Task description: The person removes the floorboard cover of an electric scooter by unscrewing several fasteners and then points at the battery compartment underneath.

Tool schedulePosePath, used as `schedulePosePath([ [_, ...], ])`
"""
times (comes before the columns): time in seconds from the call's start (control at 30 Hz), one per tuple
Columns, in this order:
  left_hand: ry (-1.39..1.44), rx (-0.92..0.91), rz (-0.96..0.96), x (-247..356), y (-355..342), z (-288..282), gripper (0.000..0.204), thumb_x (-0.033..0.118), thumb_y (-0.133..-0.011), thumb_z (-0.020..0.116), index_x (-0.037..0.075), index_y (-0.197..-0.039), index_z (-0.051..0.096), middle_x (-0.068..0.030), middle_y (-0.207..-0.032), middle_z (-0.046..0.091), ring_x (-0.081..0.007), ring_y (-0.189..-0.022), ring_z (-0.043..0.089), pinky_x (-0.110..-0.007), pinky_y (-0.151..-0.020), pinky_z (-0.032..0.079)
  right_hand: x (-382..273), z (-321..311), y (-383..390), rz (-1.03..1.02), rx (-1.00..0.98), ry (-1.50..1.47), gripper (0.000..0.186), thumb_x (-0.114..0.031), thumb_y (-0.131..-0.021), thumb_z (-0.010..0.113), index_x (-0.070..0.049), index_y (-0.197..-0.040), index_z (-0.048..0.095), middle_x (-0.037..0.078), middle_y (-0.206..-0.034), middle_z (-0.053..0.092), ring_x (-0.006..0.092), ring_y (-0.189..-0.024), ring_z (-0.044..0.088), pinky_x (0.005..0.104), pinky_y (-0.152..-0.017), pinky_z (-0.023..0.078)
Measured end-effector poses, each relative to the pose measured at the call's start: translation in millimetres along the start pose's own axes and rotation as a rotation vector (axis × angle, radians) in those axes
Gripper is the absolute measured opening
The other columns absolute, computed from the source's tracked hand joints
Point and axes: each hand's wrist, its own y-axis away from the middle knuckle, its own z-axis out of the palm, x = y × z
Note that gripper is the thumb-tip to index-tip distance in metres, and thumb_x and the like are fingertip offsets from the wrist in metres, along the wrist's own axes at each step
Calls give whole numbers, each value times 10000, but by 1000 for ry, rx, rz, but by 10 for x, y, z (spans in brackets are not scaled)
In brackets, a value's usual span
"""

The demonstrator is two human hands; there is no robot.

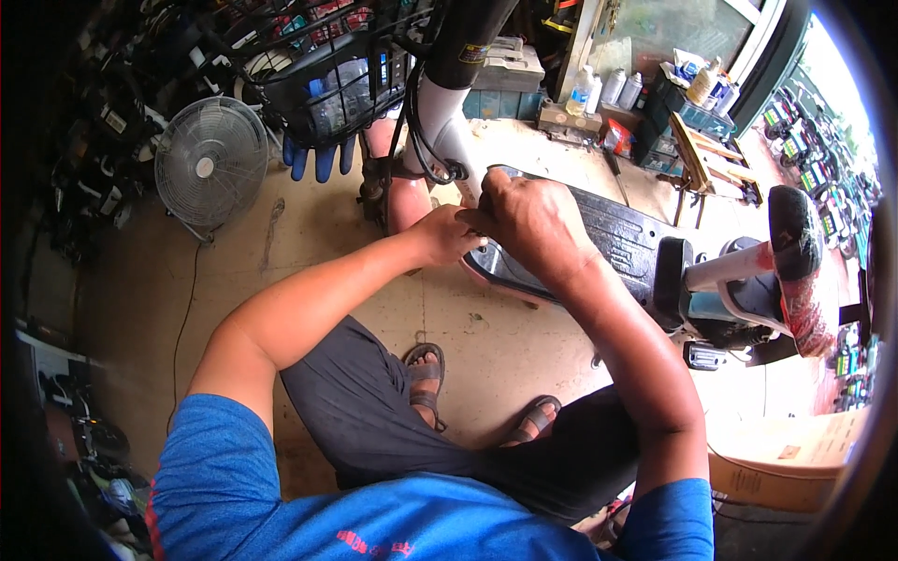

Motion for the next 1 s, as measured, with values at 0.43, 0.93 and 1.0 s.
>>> schedulePosePath([
  [0.43,595,23,-240,359,44,-391,363,50,-938,741,8,-1266,592,-50,-1142,707,-137,-1065,660,-307,-919,545,-13,73,-170,-88,-44,67,205,-170,-891,678,17,-949,618,214,-751,706,381,-734,729,464,-669,575],
  [0.93,-164,25,122,357,-70,-419,233,149,-861,774,43,-1058,710,-111,-1029,737,-278,-1003,701,-394,-882,560,-37,9,-62,-307,247,-101,348,-111,-779,674,-4,-1109,660,161,-998,634,353,-957,628,444,-855,523],
  [1.0,213,105,66,429,-72,-373,418,121,-859,744,48,-1254,626,-145,-1241,671,-280,-1184,646,-389,-1004,519,-92,48,-22,-248,197,-161,406,-257,-893,686,11,-1191,618,198,-1070,615,387,-1011,613,467,-909,497],
])
